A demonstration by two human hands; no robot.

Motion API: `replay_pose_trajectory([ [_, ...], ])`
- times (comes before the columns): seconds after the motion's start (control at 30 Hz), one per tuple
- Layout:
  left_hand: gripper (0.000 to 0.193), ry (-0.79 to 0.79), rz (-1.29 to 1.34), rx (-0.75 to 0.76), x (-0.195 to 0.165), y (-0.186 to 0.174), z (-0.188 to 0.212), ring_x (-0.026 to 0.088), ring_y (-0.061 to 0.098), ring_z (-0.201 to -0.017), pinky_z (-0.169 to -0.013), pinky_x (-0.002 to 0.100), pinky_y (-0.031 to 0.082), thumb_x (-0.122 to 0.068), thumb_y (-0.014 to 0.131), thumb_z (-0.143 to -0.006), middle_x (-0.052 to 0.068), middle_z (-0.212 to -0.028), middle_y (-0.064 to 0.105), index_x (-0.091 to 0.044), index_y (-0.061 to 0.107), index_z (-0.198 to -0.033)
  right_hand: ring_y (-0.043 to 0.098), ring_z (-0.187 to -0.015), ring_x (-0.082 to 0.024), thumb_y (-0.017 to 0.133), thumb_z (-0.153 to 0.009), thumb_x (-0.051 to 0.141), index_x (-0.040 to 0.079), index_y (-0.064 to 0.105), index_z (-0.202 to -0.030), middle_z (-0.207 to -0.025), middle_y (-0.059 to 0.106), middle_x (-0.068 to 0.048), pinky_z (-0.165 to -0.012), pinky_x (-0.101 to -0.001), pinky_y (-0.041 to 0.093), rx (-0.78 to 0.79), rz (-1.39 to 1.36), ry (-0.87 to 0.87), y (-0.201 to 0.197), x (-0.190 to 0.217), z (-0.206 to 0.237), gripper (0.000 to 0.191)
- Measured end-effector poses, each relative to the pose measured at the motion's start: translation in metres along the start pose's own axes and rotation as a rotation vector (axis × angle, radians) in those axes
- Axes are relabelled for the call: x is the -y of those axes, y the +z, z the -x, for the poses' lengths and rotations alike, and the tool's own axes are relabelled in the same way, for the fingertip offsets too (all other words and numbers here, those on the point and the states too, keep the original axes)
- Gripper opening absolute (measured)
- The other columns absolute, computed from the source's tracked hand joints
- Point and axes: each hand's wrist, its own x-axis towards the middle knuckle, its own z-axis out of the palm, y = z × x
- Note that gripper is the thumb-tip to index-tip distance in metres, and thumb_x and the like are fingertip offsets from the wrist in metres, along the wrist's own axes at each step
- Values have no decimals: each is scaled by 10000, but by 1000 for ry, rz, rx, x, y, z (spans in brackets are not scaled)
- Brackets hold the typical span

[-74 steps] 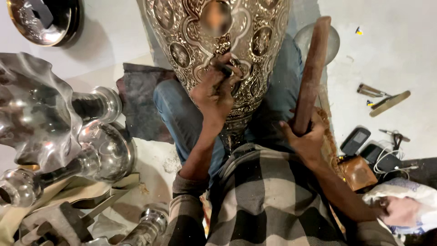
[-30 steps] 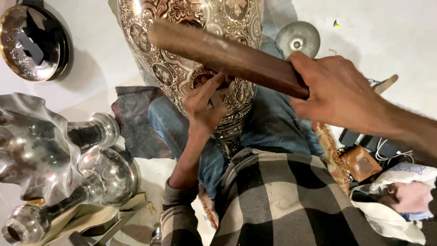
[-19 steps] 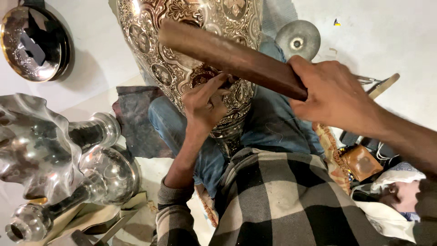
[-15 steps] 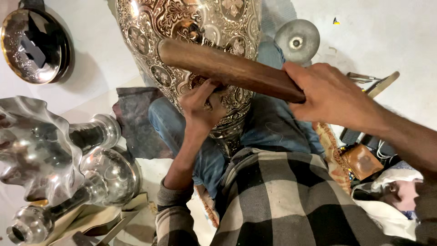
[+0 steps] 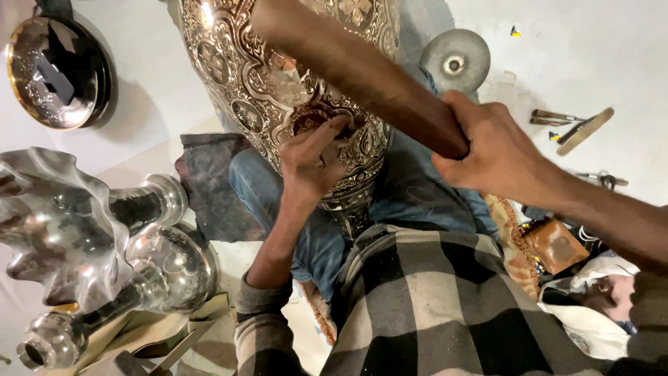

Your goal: The person sits on the floor with a large embossed brass vase held between their legs and decorates its surface by hand. They hold a small punch against the metal with one hand and strike it with a wooden mallet held in the other hand, repositioning the punch repeatedly to work the patterned areas of the vase.

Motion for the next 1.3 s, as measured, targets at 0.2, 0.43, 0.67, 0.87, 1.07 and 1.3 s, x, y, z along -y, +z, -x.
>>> replay_pose_trajectory([
  [0.2,414,-20,28,-36,2,1,-1,225,815,-890,-774,309,653,180,505,-826,167,-1049,783,33,704,-1157,653,-536,-272,678,-744,117,-17,533,-1063,-603,642,-163,-474,-421,513,-25,78,-168,2,-14,-2,375],
  [0.43,364,26,-53,-9,6,1,1,232,795,-862,-735,303,637,156,563,-815,181,-1004,777,57,722,-1127,663,-580,-341,718,-766,153,-21,549,-1086,-650,639,-212,-534,-460,496,-73,230,-201,8,-18,-1,401],
  [0.67,376,21,-11,-21,4,-1,2,228,810,-880,-725,295,648,170,540,-823,186,-1037,774,59,719,-1135,655,-558,-350,723,-738,178,-24,551,-1099,-635,617,-192,-545,-471,485,-95,130,-167,13,-22,0,448],
  [0.87,398,62,-44,-25,5,-2,0,240,804,-865,-703,300,643,159,539,-784,196,-1036,776,49,721,-1120,657,-575,-375,709,-774,188,-12,546,-1138,-653,644,-201,-514,-473,508,-64,59,7,12,-23,3,446],
  [1.07,427,19,-57,75,2,-4,-1,243,795,-862,-727,325,627,139,558,-770,183,-976,776,35,721,-1151,644,-603,-375,734,-745,163,8,543,-1092,-660,612,-195,-564,-464,463,-113,211,-207,9,-27,3,426],
  [1.3,452,-62,-18,92,-2,-8,-1,208,799,-817,-687,337,618,112,552,-797,161,-924,776,-42,732,-1182,636,-551,-338,718,-717,154,-1,555,-1064,-654,612,-187,-546,-432,478,-130,72,-167,25,-52,5,414],
])
